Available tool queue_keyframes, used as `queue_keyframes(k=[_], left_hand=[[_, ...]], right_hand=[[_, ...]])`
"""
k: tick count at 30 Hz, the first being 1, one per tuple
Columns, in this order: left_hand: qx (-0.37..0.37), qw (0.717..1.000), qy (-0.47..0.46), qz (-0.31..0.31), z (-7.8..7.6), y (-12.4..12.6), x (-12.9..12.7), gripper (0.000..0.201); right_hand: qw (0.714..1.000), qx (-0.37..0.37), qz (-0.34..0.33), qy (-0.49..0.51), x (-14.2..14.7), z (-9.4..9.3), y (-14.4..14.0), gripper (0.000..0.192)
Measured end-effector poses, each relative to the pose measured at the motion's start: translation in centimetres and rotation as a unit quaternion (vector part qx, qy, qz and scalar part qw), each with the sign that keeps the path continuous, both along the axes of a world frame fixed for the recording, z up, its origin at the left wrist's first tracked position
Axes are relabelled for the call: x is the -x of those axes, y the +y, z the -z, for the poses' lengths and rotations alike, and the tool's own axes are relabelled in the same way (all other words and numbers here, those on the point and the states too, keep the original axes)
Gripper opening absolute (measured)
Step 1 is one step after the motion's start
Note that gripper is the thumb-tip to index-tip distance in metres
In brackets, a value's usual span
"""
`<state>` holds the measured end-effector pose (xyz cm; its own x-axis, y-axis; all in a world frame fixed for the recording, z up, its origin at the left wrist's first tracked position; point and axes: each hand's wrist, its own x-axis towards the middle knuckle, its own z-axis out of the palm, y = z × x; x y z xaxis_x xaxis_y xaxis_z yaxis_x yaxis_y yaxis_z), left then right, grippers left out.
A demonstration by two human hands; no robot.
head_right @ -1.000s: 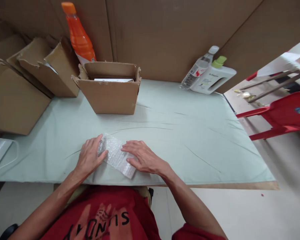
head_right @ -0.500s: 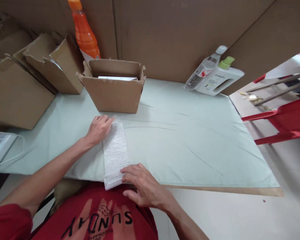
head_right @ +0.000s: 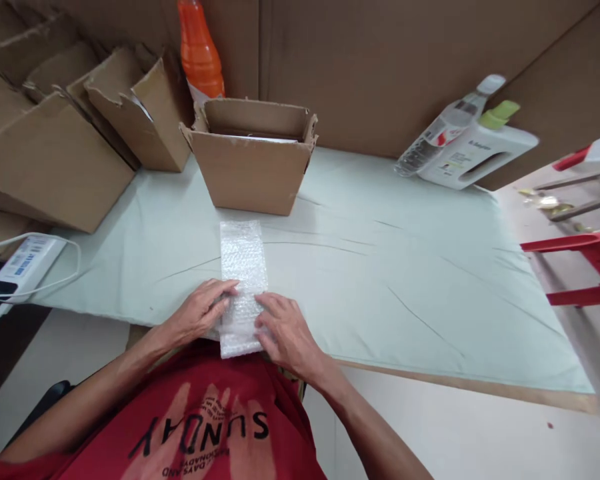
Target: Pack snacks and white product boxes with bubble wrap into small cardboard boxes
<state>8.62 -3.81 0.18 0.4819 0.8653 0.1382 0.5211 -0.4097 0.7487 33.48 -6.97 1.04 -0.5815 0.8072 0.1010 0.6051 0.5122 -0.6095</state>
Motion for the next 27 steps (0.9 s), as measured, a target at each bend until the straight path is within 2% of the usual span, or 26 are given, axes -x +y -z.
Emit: queue_keyframes(k=[4,6,8,12,15,17,19,22,27], left_hand=[[0.049,0.998,-0.034,-0.021,0.5,0.7,0.2,0.038],[0.065,0.996,-0.048,-0.026,0.3,0.9,0.3,0.037],[0.078,0.995,-0.059,-0.032,-0.1,0.9,0.4,0.038],[0.064,0.994,-0.07,-0.052,-0.9,-0.7,0.6,0.042],[-0.033,0.995,-0.047,-0.085,-1.0,-3.0,0.4,0.044],[-0.112,0.989,-0.024,-0.093,-0.8,-4.5,-0.1,0.042],[-0.164,0.984,0.001,-0.068,-0.4,-5.5,-0.6,0.037],[-0.176,0.983,0.037,-0.024,0.2,-5.9,-1.2,0.032],[-0.169,0.983,0.068,-0.016,1.0,-5.8,-1.4,0.039]], right_hand=[[0.991,0.1,-0.037,0.075,0.0,-1.5,-1.9,0.009],[0.986,0.141,-0.013,0.087,0.1,-2.0,-2.4,0.01],[0.985,0.149,0.03,0.077,0.5,-1.8,-2.4,0.011],[0.988,0.079,0.137,0.002,1.8,0.0,-1.4,0.014],[0.98,-0.006,0.183,-0.085,2.7,1.1,-1.0,0.024],[0.973,-0.043,0.186,-0.127,3.1,1.5,-0.9,0.029],[0.972,-0.064,0.175,-0.146,3.4,1.8,-0.9,0.031],[0.979,-0.077,0.147,-0.119,3.4,2.2,-0.5,0.032],[0.988,-0.076,0.118,-0.061,2.9,2.9,0.1,0.032]])
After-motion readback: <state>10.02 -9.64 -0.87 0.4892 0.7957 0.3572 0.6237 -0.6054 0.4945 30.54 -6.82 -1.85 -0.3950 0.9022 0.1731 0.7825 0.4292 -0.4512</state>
